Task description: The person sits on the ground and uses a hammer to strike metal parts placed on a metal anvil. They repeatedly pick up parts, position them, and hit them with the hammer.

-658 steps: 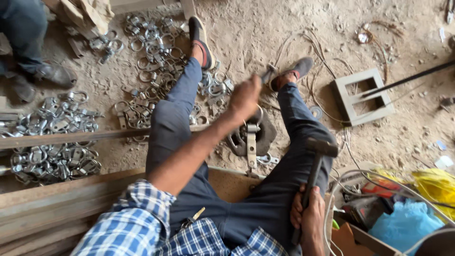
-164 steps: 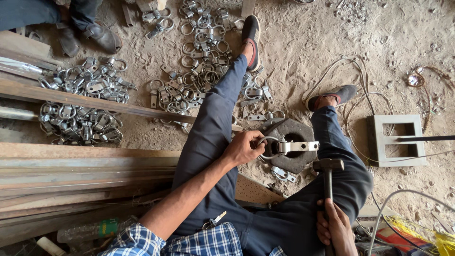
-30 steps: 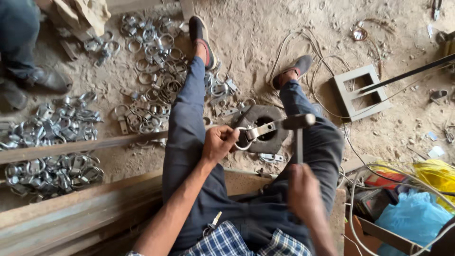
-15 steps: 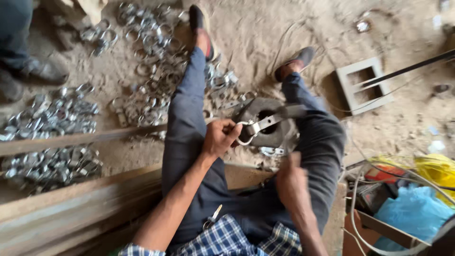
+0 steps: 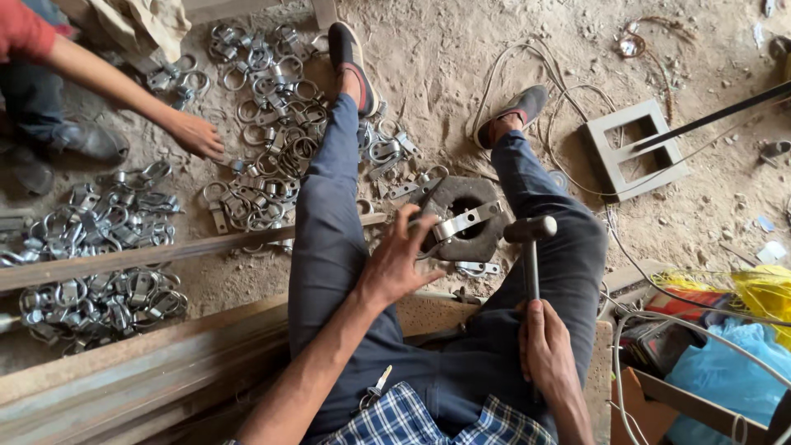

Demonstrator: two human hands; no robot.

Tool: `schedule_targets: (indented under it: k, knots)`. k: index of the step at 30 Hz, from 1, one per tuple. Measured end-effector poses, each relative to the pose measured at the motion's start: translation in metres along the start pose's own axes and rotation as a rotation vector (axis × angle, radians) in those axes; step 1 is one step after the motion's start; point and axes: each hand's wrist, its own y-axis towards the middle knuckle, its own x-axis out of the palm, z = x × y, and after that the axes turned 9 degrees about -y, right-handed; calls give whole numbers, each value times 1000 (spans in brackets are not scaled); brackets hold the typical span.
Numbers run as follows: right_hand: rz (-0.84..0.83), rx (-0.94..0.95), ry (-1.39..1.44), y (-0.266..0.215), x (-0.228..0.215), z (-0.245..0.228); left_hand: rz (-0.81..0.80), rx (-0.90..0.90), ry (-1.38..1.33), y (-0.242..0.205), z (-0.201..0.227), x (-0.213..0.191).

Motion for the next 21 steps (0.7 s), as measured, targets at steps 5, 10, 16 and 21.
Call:
schedule_targets:
  k: [5, 10, 16, 21]
  knots:
    - [-6, -48, -27, 9, 2, -3, -33, 83, 193, -9, -8, 1]
    - [-9, -71, -128, 10, 6, -9, 43, -455, -166, -6, -22, 0]
    - [88, -244, -309, 15, 8, -9, 291, -633, -795, -2, -31, -21]
    - [228, -545, -324, 17, 12, -31, 241, -628, -1038, -2, -21, -37]
